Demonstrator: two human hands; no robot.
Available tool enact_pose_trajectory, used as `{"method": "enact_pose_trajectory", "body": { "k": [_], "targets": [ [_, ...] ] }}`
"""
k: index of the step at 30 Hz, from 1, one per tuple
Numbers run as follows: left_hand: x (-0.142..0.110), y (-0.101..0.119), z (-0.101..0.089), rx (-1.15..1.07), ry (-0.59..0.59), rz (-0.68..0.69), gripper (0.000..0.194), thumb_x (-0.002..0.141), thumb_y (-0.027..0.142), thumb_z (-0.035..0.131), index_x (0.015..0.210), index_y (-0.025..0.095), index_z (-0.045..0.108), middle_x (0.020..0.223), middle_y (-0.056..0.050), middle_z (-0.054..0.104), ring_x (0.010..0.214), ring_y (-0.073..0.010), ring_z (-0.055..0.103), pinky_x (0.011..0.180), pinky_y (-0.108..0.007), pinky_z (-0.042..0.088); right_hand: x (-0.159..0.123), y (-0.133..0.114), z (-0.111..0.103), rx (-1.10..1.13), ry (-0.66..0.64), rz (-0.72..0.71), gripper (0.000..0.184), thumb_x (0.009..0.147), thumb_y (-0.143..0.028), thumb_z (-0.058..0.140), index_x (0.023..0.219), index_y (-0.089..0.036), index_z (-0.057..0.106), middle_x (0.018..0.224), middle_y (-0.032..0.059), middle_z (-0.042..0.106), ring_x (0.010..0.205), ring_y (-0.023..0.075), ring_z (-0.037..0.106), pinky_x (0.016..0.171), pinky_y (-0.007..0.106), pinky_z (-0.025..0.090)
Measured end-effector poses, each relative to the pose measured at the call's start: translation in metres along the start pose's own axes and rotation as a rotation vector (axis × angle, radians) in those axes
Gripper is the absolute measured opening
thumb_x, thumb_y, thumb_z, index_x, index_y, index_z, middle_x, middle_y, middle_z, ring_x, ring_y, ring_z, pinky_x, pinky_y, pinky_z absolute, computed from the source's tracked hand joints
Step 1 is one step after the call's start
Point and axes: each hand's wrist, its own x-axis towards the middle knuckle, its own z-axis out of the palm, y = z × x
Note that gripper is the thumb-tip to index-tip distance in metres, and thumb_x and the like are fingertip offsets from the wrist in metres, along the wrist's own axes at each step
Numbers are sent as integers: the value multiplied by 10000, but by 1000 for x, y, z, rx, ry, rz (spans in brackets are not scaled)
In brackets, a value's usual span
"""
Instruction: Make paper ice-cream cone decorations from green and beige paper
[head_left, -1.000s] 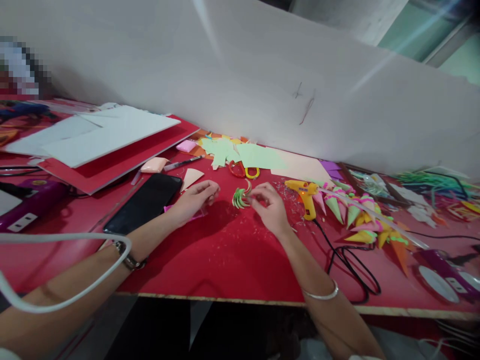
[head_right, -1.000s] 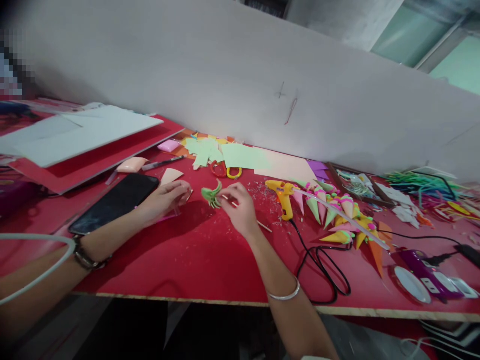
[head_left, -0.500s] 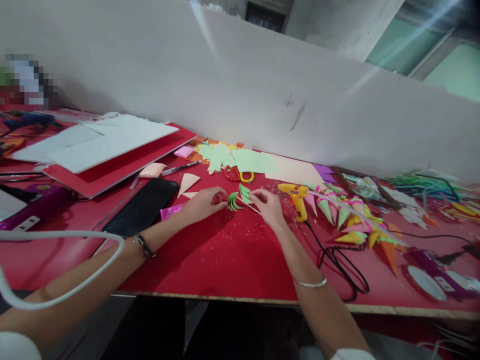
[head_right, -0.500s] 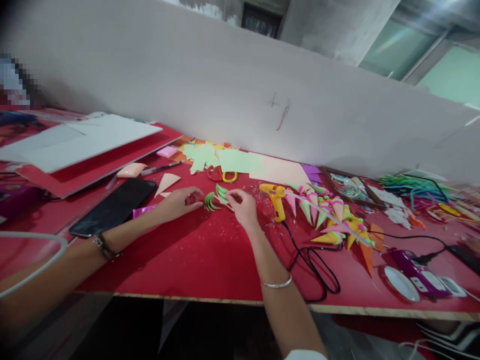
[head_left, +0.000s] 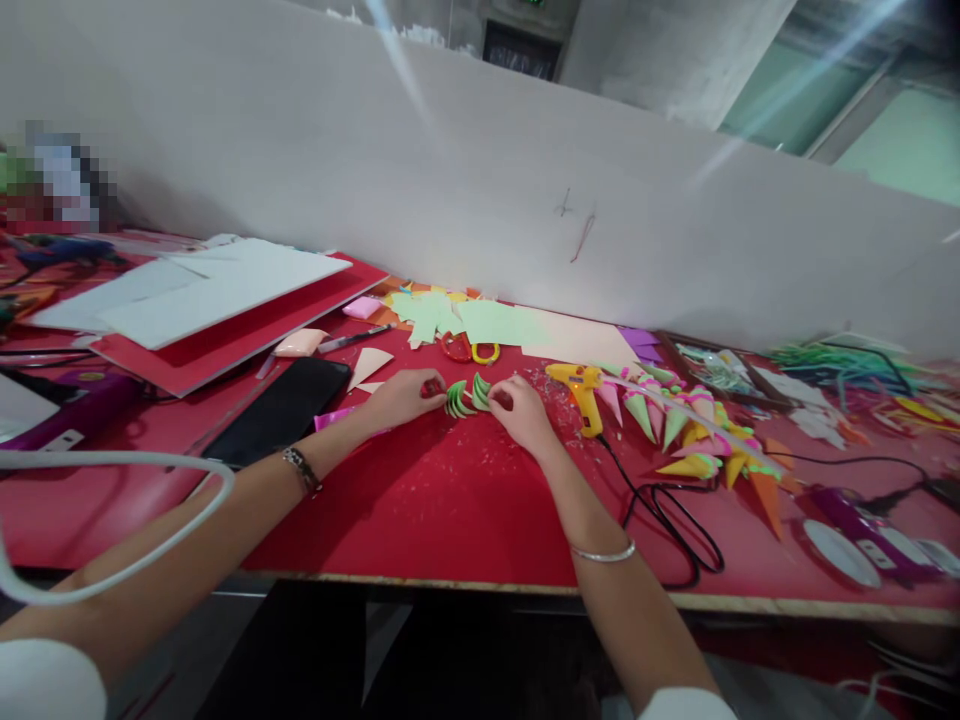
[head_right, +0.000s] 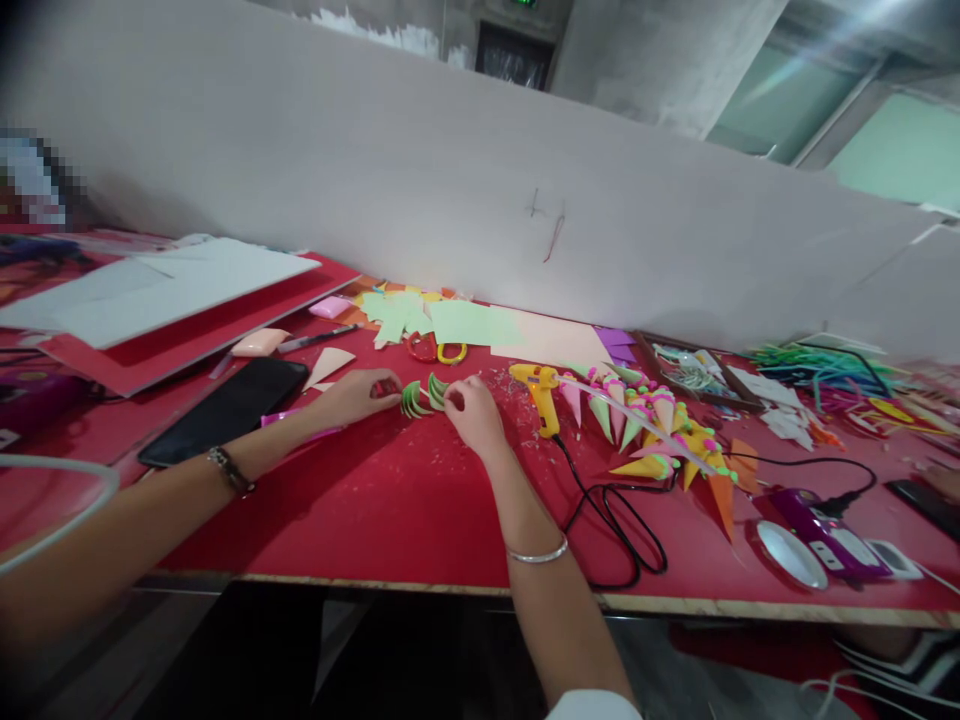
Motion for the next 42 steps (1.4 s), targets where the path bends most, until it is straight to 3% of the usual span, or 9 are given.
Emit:
{"method": "enact_pose_trajectory", "body": {
  "k": [15,20,23,27,31,34,37,39,42],
  "targets": [
    [9,-3,2,-49,106,-68,150,629,332,551,638,186,585,630,-14,588,563,-130,483,509,-214,306,-3,-9,-7,112,-11,-78,84,714,-175,518,741,-185,596,789,8,482,734,116,494,690,246,398],
    [4,-9,-8,-175,175,-131,127,631,303,527,609,178,541,587,2,567,522,-118,481,507,-216,330,-4,-15,-7,133,-82,-128,102,725,-228,527,759,-186,613,840,20,507,745,110,504,683,234,402],
    [1,-11,-10,-297,183,-170,114,659,279,476,625,174,505,515,25,526,453,-103,476,474,-209,351,-3,-18,-13,50,-58,-117,174,764,-279,478,731,-178,615,780,22,539,698,110,507,643,229,396],
    [-4,-11,-8,-408,243,-184,86,668,247,459,633,168,467,532,36,498,455,-86,471,465,-195,359,-4,-19,-31,-368,-40,71,306,792,-346,409,614,-173,588,587,32,549,571,136,507,562,260,372],
    [-6,-10,-4,-457,309,-188,78,665,227,472,626,168,441,543,44,481,473,-77,468,474,-187,366,-12,-13,-58,-752,-107,478,353,731,-450,466,665,-139,619,676,146,610,668,249,581,566,337,393],
    [-7,-8,-2,-530,297,-203,69,675,217,461,636,175,422,497,61,468,398,-64,441,414,-177,345,-16,0,-76,-783,-75,706,444,714,-530,437,813,-138,621,812,179,623,785,305,590,615,391,411],
    [-9,-5,-2,-665,263,-244,54,669,186,459,659,181,406,460,80,464,311,-50,402,336,-163,295,-15,18,-83,-763,-8,842,534,674,-530,482,1004,-116,549,961,209,590,901,324,563,659,403,420],
    [-9,-2,-4,-726,254,-277,66,664,162,460,663,181,396,444,84,470,291,-47,403,316,-154,280,-14,30,-81,-724,-32,855,536,666,-482,515,1049,-107,515,996,212,576,919,322,557,669,395,421],
    [-9,-1,-5,-770,251,-302,79,671,142,454,664,180,385,424,88,469,281,-44,404,309,-146,273,-10,41,-77,-647,-93,766,387,738,-372,454,1031,-128,521,949,167,602,863,273,583,674,353,418]
  ]
}}
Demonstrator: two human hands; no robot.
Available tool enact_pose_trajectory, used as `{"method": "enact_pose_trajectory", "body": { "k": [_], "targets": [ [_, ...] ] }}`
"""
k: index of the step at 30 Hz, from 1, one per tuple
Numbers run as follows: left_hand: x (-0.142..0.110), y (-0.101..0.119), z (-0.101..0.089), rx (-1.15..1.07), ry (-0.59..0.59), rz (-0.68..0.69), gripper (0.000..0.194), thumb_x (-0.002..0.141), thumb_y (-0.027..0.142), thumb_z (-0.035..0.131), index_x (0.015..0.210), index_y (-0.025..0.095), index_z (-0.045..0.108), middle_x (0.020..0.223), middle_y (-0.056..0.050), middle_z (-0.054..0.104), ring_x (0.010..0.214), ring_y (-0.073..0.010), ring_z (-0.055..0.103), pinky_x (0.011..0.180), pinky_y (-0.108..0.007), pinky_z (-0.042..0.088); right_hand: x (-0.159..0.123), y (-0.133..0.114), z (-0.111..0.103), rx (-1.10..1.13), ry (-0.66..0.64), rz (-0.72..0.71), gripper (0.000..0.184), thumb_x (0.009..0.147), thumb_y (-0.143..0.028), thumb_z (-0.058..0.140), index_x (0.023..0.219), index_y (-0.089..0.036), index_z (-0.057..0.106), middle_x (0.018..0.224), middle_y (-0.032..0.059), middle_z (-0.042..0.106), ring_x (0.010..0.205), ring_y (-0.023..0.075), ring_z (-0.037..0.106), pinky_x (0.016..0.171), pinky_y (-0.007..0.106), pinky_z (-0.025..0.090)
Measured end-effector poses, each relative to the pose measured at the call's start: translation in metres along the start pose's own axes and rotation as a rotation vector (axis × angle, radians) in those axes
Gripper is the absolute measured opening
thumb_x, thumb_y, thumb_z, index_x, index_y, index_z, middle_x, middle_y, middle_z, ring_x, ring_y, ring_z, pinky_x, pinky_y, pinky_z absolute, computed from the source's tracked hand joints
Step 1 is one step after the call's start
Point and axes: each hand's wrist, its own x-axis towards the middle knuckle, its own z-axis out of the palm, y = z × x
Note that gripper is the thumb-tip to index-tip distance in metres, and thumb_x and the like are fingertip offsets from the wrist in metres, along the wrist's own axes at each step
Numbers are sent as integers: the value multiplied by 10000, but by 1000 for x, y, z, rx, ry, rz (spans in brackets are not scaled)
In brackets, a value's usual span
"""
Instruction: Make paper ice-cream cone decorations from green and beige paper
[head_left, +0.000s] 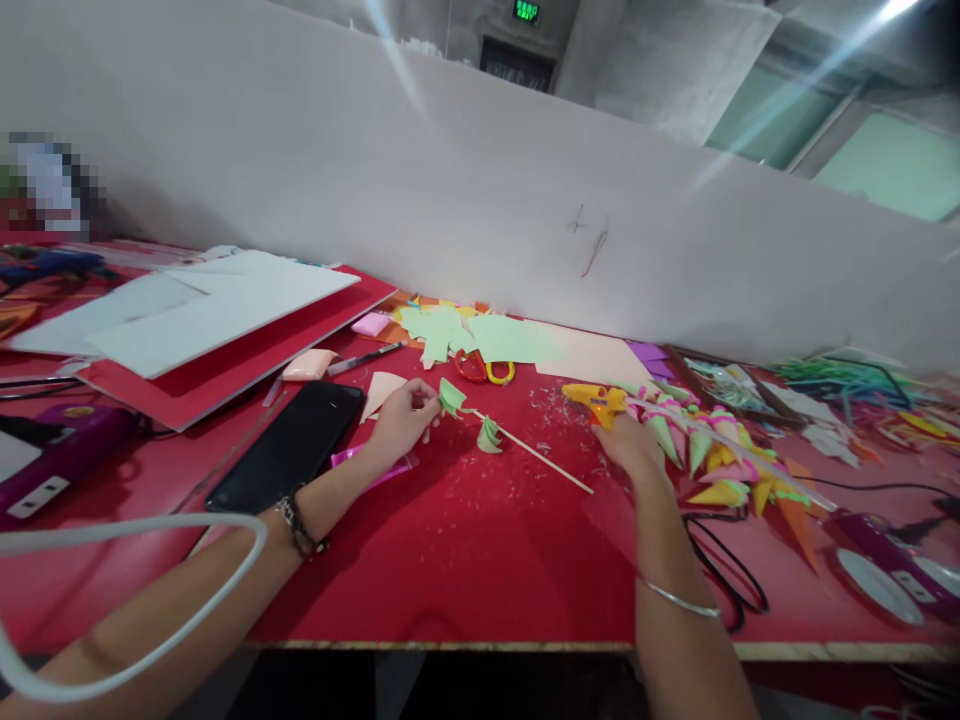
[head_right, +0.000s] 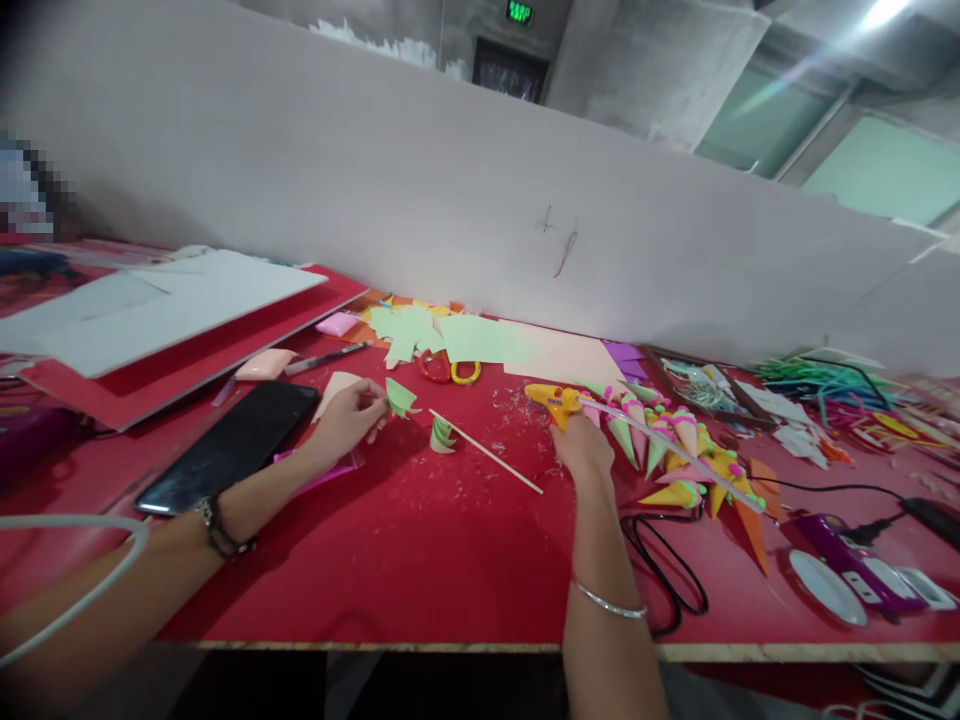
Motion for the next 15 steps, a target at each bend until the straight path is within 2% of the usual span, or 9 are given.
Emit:
{"method": "enact_pose_trajectory", "body": {
  "k": [3,6,7,9,12,15],
  "targets": [
    [0,-1,-1,-35,3,4,79,698,162,445,678,182,372,433,88,472,282,-41,406,314,-147,282,-1,-8,-1,101,156,-75,370,776,-316,397,1065,-103,488,936,167,601,850,256,578,678,328,408],
    [-1,-4,-1,-73,10,13,93,721,196,439,681,186,356,449,87,482,280,-37,403,312,-146,281,-13,-26,-5,350,357,-151,391,763,-394,410,989,-97,526,836,144,613,779,244,577,636,305,409],
    [-1,-4,-1,-77,10,15,97,724,201,439,680,186,354,454,87,486,279,-36,402,310,-145,278,-18,-34,-5,441,375,-172,407,742,-448,426,934,-111,550,780,121,616,724,231,577,603,295,411],
    [-2,-4,0,-67,3,23,98,722,201,438,678,187,352,462,87,493,277,-35,404,305,-142,272,-32,-50,-4,581,332,-248,435,674,-534,481,812,-134,582,659,74,604,604,203,563,541,278,409],
    [-3,-5,1,-65,-46,59,95,723,197,436,681,189,351,467,88,499,274,-35,405,299,-142,268,-50,-71,0,613,373,-325,401,604,-541,557,670,-147,598,612,71,597,617,216,560,581,302,414],
    [-4,-6,2,-77,-100,84,93,725,193,435,685,190,351,460,89,502,267,-33,395,293,-140,256,-62,-82,2,640,381,-382,351,613,-508,573,642,-160,606,561,61,586,620,226,556,573,309,412]
  ]
}}
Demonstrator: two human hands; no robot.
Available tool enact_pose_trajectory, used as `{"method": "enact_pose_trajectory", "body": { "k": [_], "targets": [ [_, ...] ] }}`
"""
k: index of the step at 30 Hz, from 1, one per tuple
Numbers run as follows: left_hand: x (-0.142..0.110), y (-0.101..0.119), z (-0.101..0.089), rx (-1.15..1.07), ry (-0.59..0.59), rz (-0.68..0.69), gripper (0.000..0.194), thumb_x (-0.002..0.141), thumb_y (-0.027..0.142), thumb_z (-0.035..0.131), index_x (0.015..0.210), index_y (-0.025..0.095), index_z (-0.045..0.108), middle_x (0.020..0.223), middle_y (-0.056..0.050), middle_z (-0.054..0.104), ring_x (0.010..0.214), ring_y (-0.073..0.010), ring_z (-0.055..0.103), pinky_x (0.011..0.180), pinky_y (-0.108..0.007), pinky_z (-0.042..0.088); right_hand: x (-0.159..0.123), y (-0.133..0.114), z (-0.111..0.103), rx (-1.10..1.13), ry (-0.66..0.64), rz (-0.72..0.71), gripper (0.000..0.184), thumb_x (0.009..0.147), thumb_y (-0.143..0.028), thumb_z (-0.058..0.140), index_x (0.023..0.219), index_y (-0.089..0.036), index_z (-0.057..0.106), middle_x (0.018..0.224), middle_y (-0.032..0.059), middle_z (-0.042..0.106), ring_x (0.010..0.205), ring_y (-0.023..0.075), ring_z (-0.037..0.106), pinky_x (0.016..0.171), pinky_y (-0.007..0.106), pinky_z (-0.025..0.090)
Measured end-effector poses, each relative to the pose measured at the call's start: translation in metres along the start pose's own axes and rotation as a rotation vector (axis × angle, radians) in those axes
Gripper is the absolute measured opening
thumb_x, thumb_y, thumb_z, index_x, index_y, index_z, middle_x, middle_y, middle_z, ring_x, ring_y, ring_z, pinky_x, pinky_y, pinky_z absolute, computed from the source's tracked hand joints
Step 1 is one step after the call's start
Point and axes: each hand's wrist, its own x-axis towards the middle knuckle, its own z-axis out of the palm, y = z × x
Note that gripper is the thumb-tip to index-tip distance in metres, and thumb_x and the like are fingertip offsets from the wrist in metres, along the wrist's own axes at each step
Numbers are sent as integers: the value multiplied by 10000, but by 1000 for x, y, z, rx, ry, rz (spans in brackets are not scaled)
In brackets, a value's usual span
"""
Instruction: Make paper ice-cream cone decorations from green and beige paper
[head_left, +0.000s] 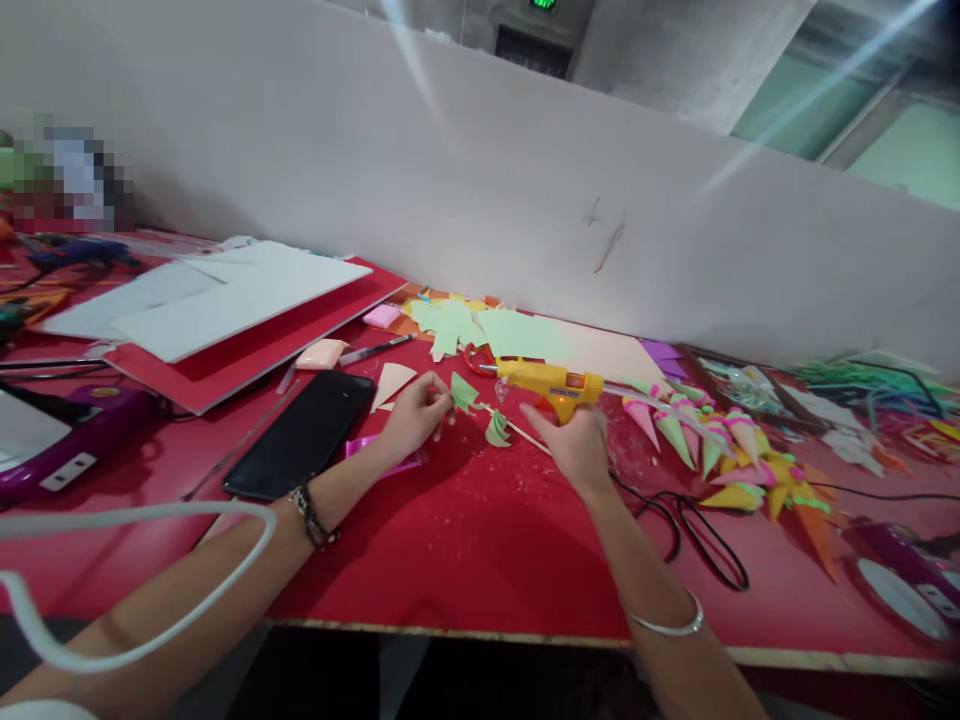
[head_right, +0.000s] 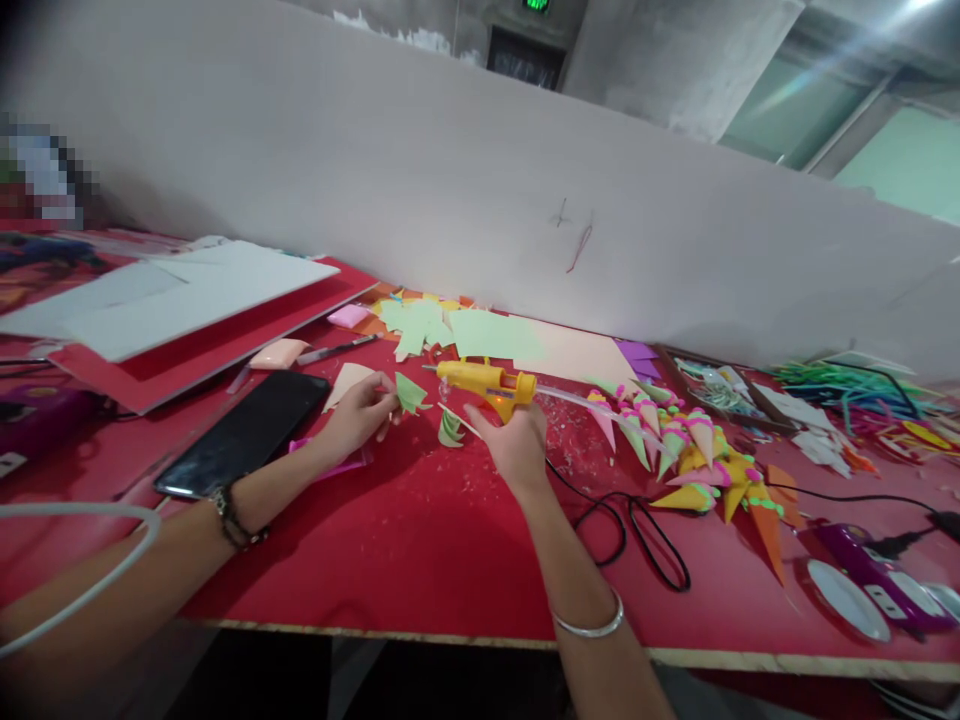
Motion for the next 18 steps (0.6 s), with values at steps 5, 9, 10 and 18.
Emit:
{"method": "enact_pose_trajectory", "body": {
  "k": [5,9,10,18],
  "targets": [
    [-5,5,4,69,10,-36,111,716,180,432,644,188,347,439,87,494,265,-28,372,286,-132,236,-6,-6,1,10,-19,-38,293,659,-459,548,648,-172,606,560,56,583,641,232,566,598,319,420],
    [-9,11,7,88,-12,-62,120,711,171,423,621,186,344,420,87,468,268,-26,363,287,-131,219,-8,-6,5,-41,22,-43,277,660,-439,542,683,-168,592,619,76,593,699,250,567,633,334,422],
    [-9,12,8,84,-16,-64,122,707,166,423,619,186,341,418,88,463,267,-25,360,287,-132,217,-8,-6,7,-45,28,-48,266,662,-427,540,686,-167,590,618,75,591,694,246,568,632,332,421],
    [-9,9,7,64,-24,-39,121,704,176,433,627,185,340,425,89,465,274,-27,372,291,-130,230,-7,-1,10,-76,44,-66,209,664,-353,517,648,-157,584,562,49,568,596,198,552,575,292,401]
  ]
}}
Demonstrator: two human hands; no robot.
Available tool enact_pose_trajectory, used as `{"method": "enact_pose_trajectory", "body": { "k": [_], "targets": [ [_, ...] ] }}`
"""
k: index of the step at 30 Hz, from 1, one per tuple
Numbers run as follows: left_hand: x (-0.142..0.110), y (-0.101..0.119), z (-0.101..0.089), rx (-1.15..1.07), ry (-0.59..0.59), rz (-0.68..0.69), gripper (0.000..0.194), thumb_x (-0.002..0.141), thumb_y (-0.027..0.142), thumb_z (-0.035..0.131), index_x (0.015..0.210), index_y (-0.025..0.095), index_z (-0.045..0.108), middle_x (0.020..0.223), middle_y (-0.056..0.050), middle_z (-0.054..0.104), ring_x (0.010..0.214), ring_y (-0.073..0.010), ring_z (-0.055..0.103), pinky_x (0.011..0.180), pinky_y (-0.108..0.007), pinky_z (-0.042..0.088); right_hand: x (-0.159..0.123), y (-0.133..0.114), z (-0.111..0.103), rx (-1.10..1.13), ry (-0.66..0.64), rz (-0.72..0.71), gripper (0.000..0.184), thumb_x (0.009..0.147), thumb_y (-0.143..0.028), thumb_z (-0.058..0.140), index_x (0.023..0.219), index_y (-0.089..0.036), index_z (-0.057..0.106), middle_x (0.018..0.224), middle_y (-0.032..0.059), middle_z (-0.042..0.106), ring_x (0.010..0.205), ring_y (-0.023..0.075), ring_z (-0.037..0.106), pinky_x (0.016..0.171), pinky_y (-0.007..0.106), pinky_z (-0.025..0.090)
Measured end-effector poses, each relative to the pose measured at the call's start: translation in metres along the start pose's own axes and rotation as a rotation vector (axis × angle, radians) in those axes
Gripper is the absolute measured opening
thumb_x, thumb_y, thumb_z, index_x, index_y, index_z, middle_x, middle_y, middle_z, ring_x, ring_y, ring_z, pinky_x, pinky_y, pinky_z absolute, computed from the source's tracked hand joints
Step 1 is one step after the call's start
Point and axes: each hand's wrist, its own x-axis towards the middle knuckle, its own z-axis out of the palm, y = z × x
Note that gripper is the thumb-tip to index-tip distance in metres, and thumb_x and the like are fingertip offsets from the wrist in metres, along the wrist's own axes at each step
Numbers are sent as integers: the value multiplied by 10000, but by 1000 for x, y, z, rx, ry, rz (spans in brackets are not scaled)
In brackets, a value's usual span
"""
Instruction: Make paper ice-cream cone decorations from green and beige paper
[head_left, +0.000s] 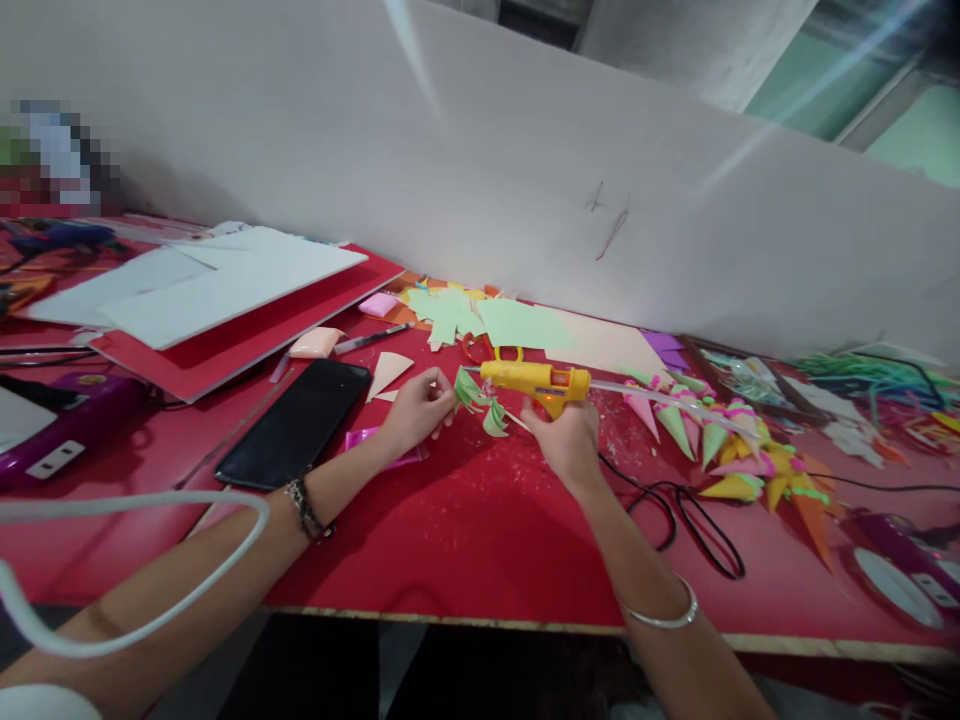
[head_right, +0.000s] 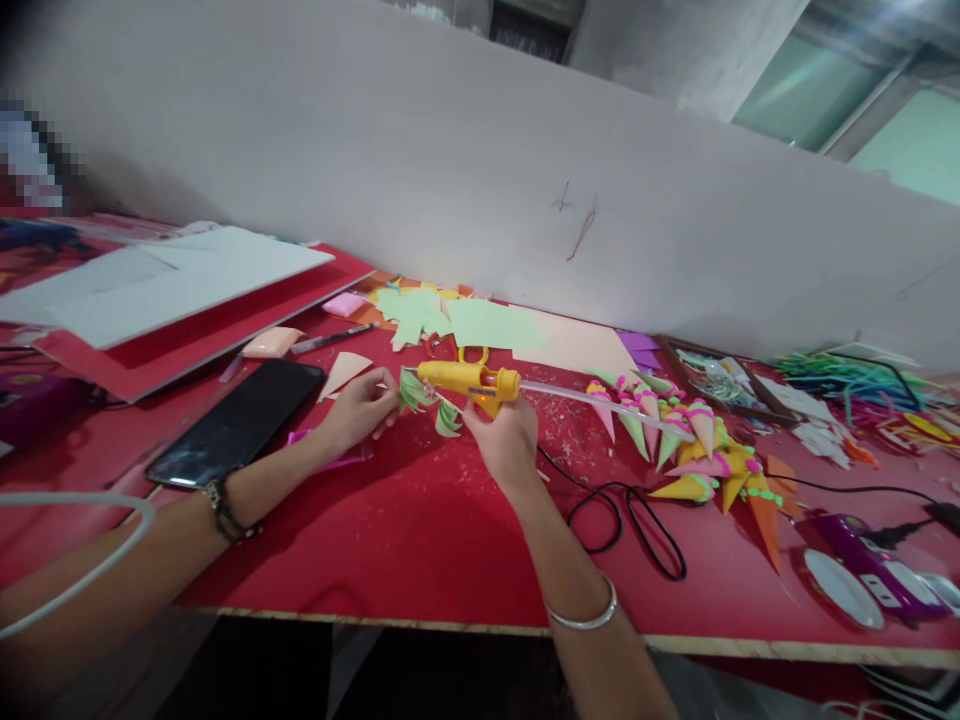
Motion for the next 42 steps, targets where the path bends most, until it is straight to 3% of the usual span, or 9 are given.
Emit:
{"method": "enact_pose_trajectory", "body": {
  "k": [10,42],
  "targets": [
    [0,-2,0,0,5,19,96,701,173,429,643,187,354,418,95,466,264,-28,365,272,-119,230,0,2,0,-22,-28,-7,192,653,-314,506,666,-142,590,534,24,541,507,155,499,526,266,364],
    [0,3,-1,-29,38,20,113,696,132,422,637,189,345,409,93,456,271,-29,369,280,-119,243,1,7,0,-61,-85,13,192,652,-300,476,636,-152,596,512,19,539,488,150,485,518,260,342]
  ]
}}
